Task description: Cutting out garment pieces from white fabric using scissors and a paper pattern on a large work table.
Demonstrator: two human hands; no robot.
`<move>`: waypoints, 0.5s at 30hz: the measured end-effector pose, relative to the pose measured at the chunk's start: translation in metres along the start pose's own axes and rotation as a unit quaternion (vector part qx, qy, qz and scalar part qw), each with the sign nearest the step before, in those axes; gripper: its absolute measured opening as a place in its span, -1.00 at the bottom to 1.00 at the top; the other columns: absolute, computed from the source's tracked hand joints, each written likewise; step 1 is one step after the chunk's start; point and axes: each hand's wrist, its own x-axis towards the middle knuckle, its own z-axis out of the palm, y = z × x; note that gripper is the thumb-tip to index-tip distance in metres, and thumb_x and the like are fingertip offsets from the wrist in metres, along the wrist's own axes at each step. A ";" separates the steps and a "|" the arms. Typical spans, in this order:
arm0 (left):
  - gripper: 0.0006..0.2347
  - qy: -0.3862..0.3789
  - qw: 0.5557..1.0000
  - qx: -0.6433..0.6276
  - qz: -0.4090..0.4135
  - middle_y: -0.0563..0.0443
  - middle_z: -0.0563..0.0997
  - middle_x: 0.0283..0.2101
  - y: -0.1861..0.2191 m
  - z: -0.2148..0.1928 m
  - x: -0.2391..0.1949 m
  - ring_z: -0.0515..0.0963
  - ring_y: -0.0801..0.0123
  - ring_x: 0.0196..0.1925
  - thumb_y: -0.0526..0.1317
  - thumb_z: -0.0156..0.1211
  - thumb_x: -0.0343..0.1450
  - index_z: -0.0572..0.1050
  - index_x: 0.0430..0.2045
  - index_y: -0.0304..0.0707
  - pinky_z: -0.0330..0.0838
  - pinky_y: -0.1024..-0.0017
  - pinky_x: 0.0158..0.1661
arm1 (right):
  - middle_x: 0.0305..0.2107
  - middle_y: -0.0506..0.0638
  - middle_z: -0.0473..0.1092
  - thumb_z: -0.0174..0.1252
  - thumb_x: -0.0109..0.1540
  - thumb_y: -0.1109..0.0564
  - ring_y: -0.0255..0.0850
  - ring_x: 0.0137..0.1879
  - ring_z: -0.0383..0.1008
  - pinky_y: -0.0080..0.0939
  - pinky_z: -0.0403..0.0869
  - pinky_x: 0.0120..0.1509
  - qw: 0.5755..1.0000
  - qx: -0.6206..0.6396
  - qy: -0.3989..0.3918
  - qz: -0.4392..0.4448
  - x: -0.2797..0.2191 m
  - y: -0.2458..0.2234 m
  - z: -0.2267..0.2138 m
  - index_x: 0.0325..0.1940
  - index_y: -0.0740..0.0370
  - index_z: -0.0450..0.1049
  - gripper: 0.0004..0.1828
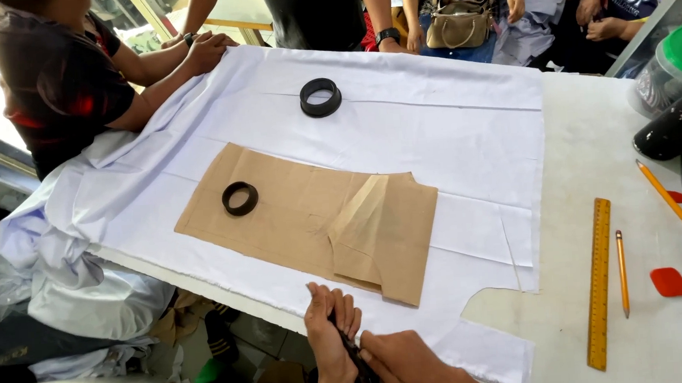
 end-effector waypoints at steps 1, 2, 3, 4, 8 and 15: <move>-0.54 -0.028 1.000 -0.007 -0.002 0.12 0.04 -0.74 0.001 0.001 0.003 -0.08 0.48 -0.74 0.05 -0.02 0.56 0.11 -0.74 -0.12 -0.10 0.47 -0.73 | -0.60 -0.08 0.32 -0.24 0.47 -0.04 -0.08 -0.59 0.24 -0.10 0.25 -0.45 0.999 0.011 0.026 0.016 0.003 -0.007 -0.005 -0.34 0.09 0.13 -0.67; -0.55 -0.056 0.998 -0.015 -0.003 0.12 0.04 -0.74 0.001 0.004 0.008 -0.08 0.49 -0.74 0.05 -0.01 0.55 0.12 -0.73 -0.12 -0.10 0.47 -0.73 | -0.63 -0.07 0.31 -0.27 0.47 -0.07 -0.08 -0.59 0.23 -0.10 0.23 -0.44 0.998 0.022 0.050 0.031 0.007 -0.012 -0.012 -0.37 0.09 0.14 -0.63; -0.55 -0.058 0.998 -0.015 -0.002 0.12 0.04 -0.74 0.003 0.008 0.010 -0.08 0.49 -0.74 0.05 -0.01 0.55 0.12 -0.73 -0.12 -0.10 0.47 -0.73 | -0.63 -0.07 0.31 -0.27 0.47 -0.07 -0.08 -0.59 0.23 -0.10 0.23 -0.44 0.998 0.021 0.052 0.030 0.009 -0.011 -0.009 -0.37 0.09 0.14 -0.63; -0.51 -0.066 0.997 0.028 0.003 0.12 0.07 -0.76 0.006 0.010 0.012 -0.05 0.49 -0.74 0.09 -0.03 0.54 0.13 -0.80 -0.14 -0.10 0.47 -0.71 | -0.63 -0.08 0.27 -0.25 0.47 -0.08 -0.14 -0.55 0.18 -0.12 0.22 -0.40 0.993 0.053 0.061 0.090 0.012 -0.011 -0.005 -0.37 0.10 0.14 -0.62; -0.53 -0.127 0.986 0.089 0.065 0.13 0.12 -0.77 0.005 0.005 0.028 0.02 0.50 -0.75 -0.03 -0.12 0.60 0.17 -0.79 -0.15 -0.09 0.46 -0.67 | -0.54 -0.16 0.21 -0.09 0.45 0.00 -0.29 -0.38 0.14 -0.22 0.22 -0.24 0.952 0.170 0.081 0.240 0.028 -0.011 0.000 -0.40 0.10 0.19 -0.66; -0.59 -0.258 0.910 0.253 0.203 0.26 0.05 -0.62 0.034 0.023 0.011 0.02 0.60 -0.55 -0.02 -0.04 0.58 0.07 -0.66 -0.11 -0.07 0.43 -0.53 | -0.38 -0.14 0.48 -0.17 0.35 0.01 -0.39 -0.21 0.40 -0.37 0.39 -0.07 0.901 0.223 0.023 0.371 0.080 -0.120 -0.042 -0.33 0.16 0.47 -0.66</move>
